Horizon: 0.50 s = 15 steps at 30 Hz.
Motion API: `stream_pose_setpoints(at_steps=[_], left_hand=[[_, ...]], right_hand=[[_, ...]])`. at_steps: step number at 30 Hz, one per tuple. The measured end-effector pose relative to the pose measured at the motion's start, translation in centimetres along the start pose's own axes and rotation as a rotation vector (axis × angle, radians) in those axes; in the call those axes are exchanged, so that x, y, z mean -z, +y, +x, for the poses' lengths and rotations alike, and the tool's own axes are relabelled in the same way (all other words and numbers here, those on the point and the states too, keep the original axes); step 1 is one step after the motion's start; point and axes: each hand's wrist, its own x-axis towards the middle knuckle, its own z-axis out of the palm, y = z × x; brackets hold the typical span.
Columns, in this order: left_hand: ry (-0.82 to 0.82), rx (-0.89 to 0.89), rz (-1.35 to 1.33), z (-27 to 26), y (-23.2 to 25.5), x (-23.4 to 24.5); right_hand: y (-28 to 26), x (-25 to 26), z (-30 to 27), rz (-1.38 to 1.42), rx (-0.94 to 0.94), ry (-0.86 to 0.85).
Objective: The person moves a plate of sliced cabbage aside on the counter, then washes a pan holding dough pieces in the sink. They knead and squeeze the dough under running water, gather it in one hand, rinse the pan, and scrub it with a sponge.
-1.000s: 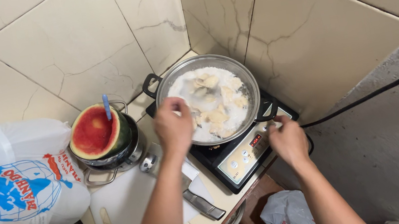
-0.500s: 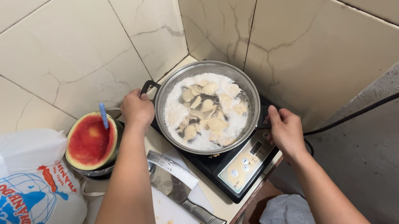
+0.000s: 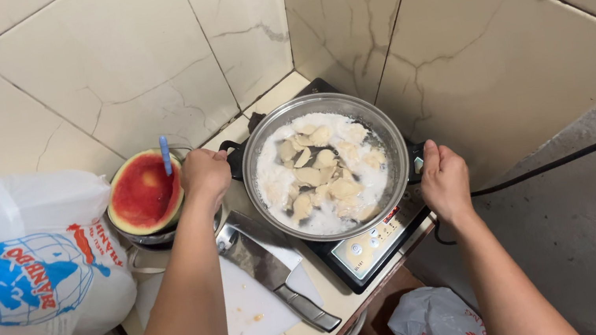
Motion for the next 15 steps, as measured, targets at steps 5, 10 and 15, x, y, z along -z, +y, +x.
stream_pose_setpoints(at_steps=[5, 10, 15], left_hand=[[0.119, -0.097, -0.100, -2.9, -0.5, 1.4], [0.100, -0.048, -0.112, -6.6, -1.3, 3.9], [0.067, -0.063, -0.300, -10.0, -4.5, 5.3]], right_hand=[[-0.8, 1.5, -0.9, 0.092, 0.008, -0.022], [-2.5, 3.2, -2.1, 0.122, -0.031, -0.071], [-4.4, 4.8, -3.4, 0.151, 0.044, -0.157]])
